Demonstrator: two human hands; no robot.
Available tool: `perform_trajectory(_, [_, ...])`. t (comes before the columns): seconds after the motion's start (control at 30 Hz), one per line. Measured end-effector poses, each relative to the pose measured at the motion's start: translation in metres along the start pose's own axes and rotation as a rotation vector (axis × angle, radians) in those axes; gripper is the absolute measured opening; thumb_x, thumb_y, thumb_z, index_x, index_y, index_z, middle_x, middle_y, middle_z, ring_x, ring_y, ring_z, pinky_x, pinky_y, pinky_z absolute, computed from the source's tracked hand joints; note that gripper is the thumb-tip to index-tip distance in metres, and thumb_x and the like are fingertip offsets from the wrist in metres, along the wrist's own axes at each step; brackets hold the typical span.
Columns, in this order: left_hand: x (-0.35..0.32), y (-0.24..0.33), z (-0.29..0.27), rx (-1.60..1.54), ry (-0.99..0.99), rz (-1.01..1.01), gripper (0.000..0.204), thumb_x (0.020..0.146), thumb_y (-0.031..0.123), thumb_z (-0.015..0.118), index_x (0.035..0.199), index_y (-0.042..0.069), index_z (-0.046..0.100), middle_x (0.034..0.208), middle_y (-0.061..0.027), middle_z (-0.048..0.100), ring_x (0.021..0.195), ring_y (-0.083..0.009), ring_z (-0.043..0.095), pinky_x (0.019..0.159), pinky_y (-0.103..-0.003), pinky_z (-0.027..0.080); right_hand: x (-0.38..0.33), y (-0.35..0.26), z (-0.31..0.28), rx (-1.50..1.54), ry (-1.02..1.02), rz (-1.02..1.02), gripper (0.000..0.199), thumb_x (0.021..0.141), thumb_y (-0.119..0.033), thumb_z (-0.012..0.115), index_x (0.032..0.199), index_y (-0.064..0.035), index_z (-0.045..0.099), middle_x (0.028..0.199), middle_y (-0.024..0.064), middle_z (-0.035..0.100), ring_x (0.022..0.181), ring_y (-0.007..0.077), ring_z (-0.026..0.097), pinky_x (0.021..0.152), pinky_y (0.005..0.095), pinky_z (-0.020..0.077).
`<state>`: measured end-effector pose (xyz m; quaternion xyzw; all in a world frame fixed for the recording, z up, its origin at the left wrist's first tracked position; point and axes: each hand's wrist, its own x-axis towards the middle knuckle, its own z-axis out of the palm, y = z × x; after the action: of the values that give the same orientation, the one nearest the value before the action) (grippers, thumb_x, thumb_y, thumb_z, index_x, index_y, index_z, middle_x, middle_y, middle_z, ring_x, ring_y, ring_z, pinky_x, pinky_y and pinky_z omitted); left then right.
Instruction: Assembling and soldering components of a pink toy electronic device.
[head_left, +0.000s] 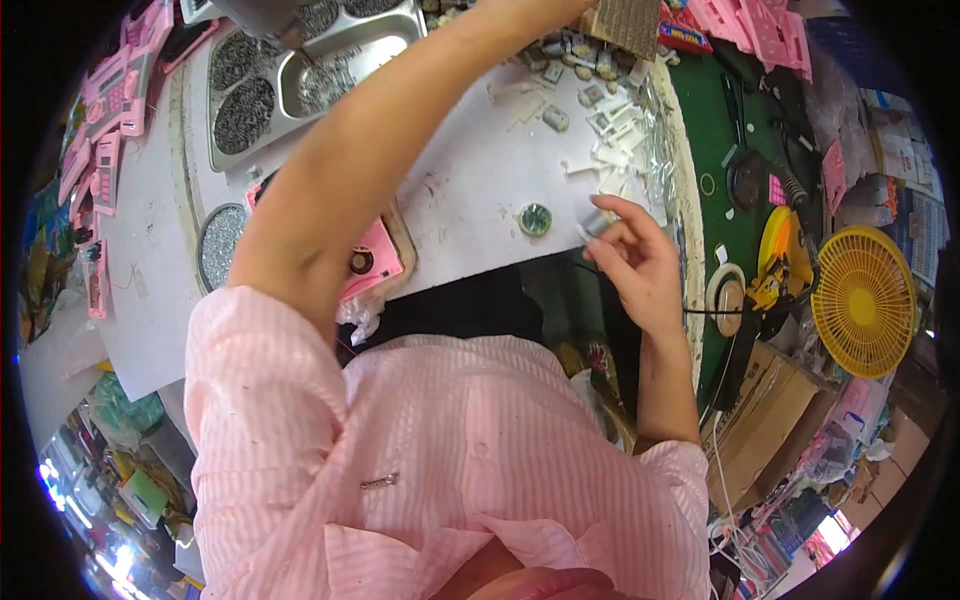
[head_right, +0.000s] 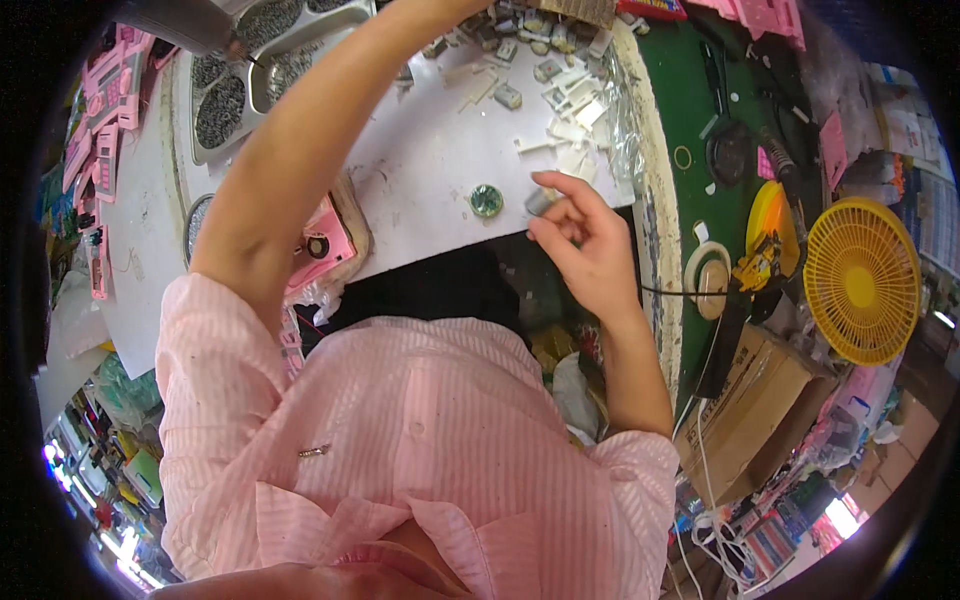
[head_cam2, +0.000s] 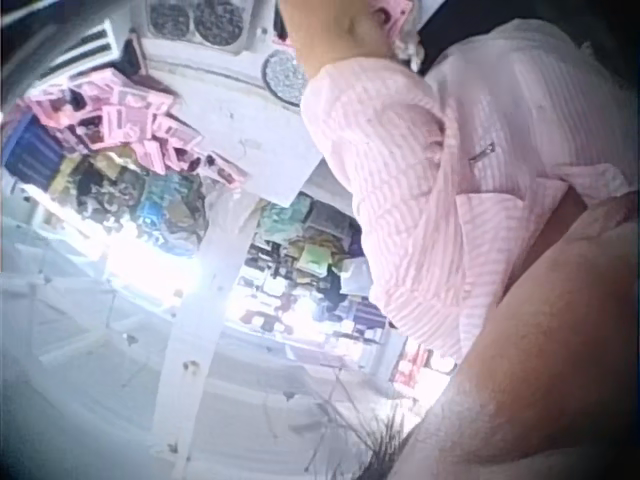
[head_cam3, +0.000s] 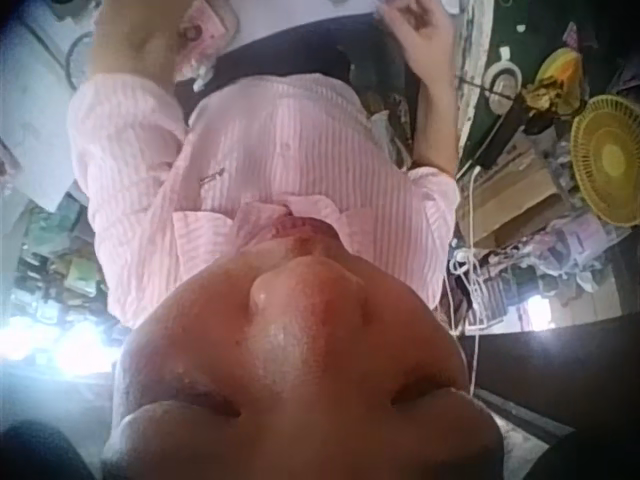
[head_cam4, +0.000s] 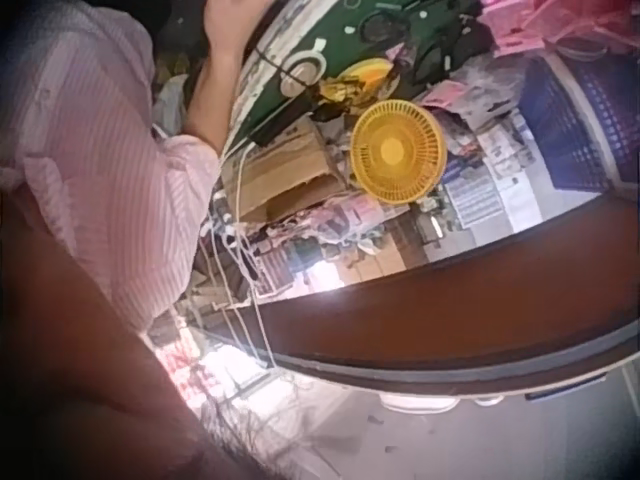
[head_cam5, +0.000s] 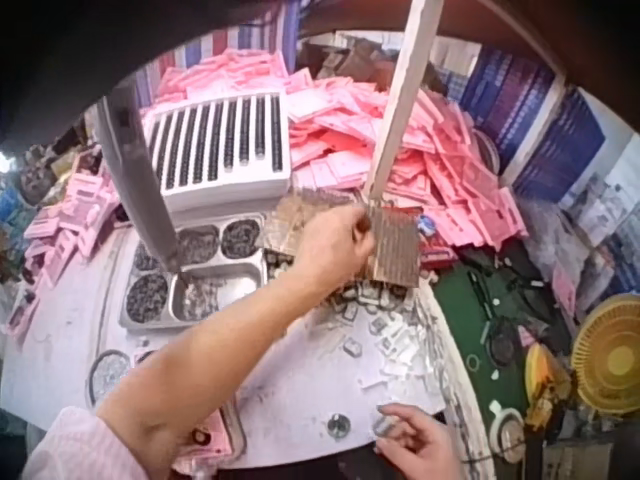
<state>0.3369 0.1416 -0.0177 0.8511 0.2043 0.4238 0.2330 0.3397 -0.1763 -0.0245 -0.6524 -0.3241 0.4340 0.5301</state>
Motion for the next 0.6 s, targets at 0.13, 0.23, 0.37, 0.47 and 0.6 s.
perform_trajectory(0.13, [-0.041, 0.06, -0.07, -0.536, -0.163, -0.237, 0.017, 0.087, 0.019, 0.065, 0.087, 0.003, 0.068, 0.081, -0.0193, 0.069, 0.078, -0.0393, 0.068, 0.07, -0.048, 0.054, 0.005, 0.018, 0.004, -0.214, -0.022, 0.024, 0.041, 0.091, 0.001, 0.067, 0.131, 0.0005, 0.06, 0.077, -0.0029, 0.057, 0.069, 0.0028, 0.048, 0.063, 0.0188, 0.0385])
perform_trajectory(0.23, [-0.102, 0.063, -0.125, -0.524, -0.22, -0.224, 0.015, 0.088, 0.007, 0.071, 0.1, -0.001, 0.07, 0.085, -0.0044, 0.071, 0.076, -0.0104, 0.065, 0.07, -0.027, 0.052, 0.008, 0.015, 0.011, -0.303, 0.002, -0.007, 0.038, 0.086, 0.0, 0.069, 0.124, -0.0028, 0.065, 0.07, -0.0019, 0.055, 0.062, 0.0041, 0.046, 0.058, 0.0214, 0.039])
perform_trajectory(0.37, [-0.168, 0.063, -0.187, -0.549, -0.383, -0.35, 0.015, 0.087, -0.009, 0.065, 0.101, -0.005, 0.067, 0.099, -0.0097, 0.068, 0.089, -0.0163, 0.065, 0.08, -0.028, 0.052, 0.02, 0.002, 0.027, -0.607, -0.038, -0.092, 0.038, 0.082, -0.004, 0.069, 0.12, -0.0048, 0.066, 0.069, 0.0054, 0.059, 0.059, 0.0149, 0.054, 0.059, 0.0295, 0.0455])
perform_trajectory(0.47, [-0.207, 0.07, -0.195, -0.659, -0.284, -0.396, 0.013, 0.083, -0.008, 0.068, 0.095, -0.003, 0.069, 0.093, -0.0072, 0.069, 0.082, -0.0147, 0.065, 0.074, -0.026, 0.051, 0.024, 0.001, 0.033, -0.863, -0.027, -0.222, 0.038, 0.079, -0.005, 0.068, 0.117, -0.0049, 0.067, 0.07, 0.0091, 0.062, 0.061, 0.0232, 0.059, 0.062, 0.0348, 0.0495])
perform_trajectory(0.6, [-0.234, 0.078, -0.2, -0.742, -0.241, -0.517, 0.016, 0.082, -0.011, 0.068, 0.096, -0.003, 0.068, 0.095, -0.0079, 0.068, 0.087, -0.0153, 0.065, 0.078, -0.027, 0.052, 0.029, -0.004, 0.037, -1.088, -0.072, -0.334, 0.041, 0.079, -0.001, 0.068, 0.12, -0.0047, 0.067, 0.067, 0.0022, 0.053, 0.061, 0.0104, 0.052, 0.059, 0.0259, 0.044])
